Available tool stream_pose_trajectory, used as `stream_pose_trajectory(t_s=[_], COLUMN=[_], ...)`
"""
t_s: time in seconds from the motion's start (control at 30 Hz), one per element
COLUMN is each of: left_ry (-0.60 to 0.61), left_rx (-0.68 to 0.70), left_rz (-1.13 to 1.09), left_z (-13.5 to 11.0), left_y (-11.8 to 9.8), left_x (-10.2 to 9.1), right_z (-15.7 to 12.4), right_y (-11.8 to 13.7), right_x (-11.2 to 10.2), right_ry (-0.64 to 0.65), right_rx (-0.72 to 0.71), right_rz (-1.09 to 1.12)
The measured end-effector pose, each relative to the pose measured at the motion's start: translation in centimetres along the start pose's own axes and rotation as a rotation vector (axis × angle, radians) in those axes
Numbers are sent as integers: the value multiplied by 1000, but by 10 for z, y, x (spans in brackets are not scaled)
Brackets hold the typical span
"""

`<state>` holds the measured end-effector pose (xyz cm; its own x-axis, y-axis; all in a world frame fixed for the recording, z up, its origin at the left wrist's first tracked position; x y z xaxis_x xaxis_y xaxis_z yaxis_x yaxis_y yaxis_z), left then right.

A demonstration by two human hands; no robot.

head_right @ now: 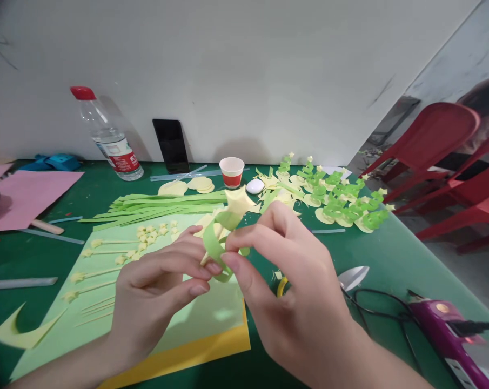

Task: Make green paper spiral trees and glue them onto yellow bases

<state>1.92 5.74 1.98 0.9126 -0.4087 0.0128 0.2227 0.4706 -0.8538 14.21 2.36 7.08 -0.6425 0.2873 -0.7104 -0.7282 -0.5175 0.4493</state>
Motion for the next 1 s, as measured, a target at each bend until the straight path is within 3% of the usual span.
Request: stream_pose_trajectory(t_s=[0.57,1.0], left_ry=[-8,-42], left_rx=[-20,-59], left_rz=[51,94], left_z=[-1,-1], left_y=[-5,-3], left_x=[0,-2], right_z=[3,-7], right_y=[-3,16], right_x=[-5,-10], right_ry=[-53,-146], right_rx=[10,-124], right_rz=[-60,-238])
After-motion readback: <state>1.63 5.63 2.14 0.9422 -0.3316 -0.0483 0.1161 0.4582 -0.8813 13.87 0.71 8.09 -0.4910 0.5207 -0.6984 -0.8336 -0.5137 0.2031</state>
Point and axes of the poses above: each hand's wrist, its own z-axis towards the middle knuckle, its own x-axis out of the palm, y = z × x, the point moved 7 cm from there along z, towards the middle knuckle, and after that the axes turned 6 degrees about y, right-handed, at the moved point
